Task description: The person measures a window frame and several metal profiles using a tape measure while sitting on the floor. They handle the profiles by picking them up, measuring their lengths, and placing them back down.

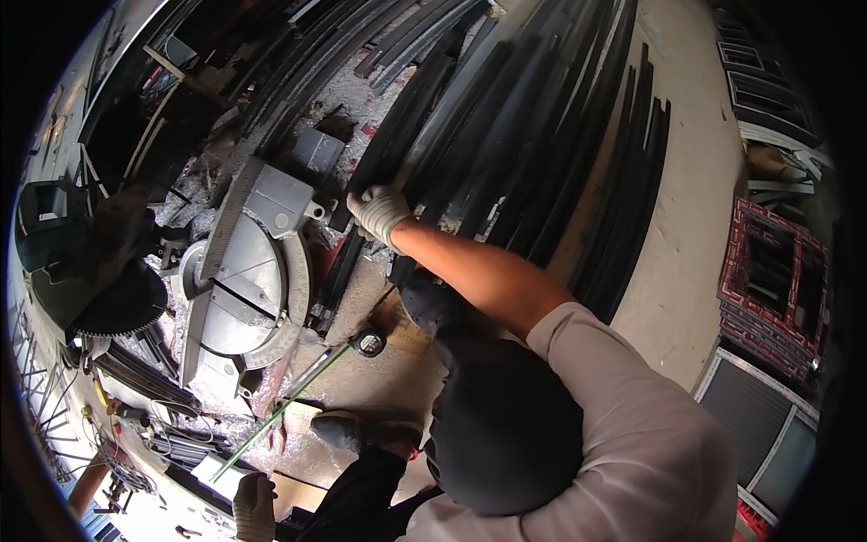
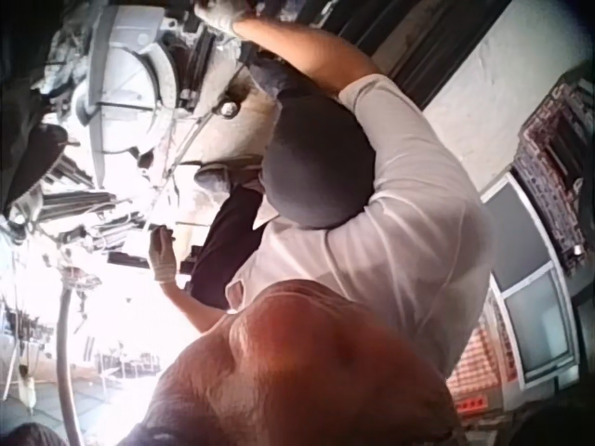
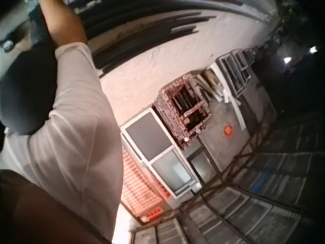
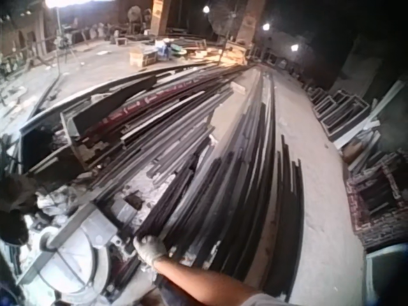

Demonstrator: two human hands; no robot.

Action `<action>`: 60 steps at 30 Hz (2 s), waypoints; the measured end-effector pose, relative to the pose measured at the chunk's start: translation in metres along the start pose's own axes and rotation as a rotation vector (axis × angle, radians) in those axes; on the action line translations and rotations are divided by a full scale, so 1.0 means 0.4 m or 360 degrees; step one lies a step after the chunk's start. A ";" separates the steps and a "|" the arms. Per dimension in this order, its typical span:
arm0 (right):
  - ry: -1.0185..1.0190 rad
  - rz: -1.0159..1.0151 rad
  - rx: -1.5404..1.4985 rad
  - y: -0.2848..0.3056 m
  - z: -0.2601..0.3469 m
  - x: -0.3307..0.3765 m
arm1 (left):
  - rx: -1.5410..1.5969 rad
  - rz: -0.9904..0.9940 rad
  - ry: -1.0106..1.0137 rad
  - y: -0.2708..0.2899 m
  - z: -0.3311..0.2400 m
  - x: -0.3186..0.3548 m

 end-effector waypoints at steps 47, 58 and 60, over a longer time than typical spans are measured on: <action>0.0112 -0.0899 0.0470 0.525 -0.248 0.099 | -0.0154 0.0065 0.0001 0.000 -0.028 0.024; 0.0087 -0.1170 0.0497 0.563 -0.201 0.184 | -0.0116 0.0069 0.0048 -0.001 -0.017 0.025; 0.0066 -0.1288 0.0593 0.593 -0.211 0.180 | -0.0131 0.0032 0.0014 0.005 -0.018 0.021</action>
Point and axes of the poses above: each hand's wrist, its own x-axis away from the middle knuckle, its own y-axis out of the back of the hand, z = x × y, the point moved 10 cm from there along -x, towards the middle knuckle, and after that the axes turned 6 degrees about -z, right-handed, at the moved point
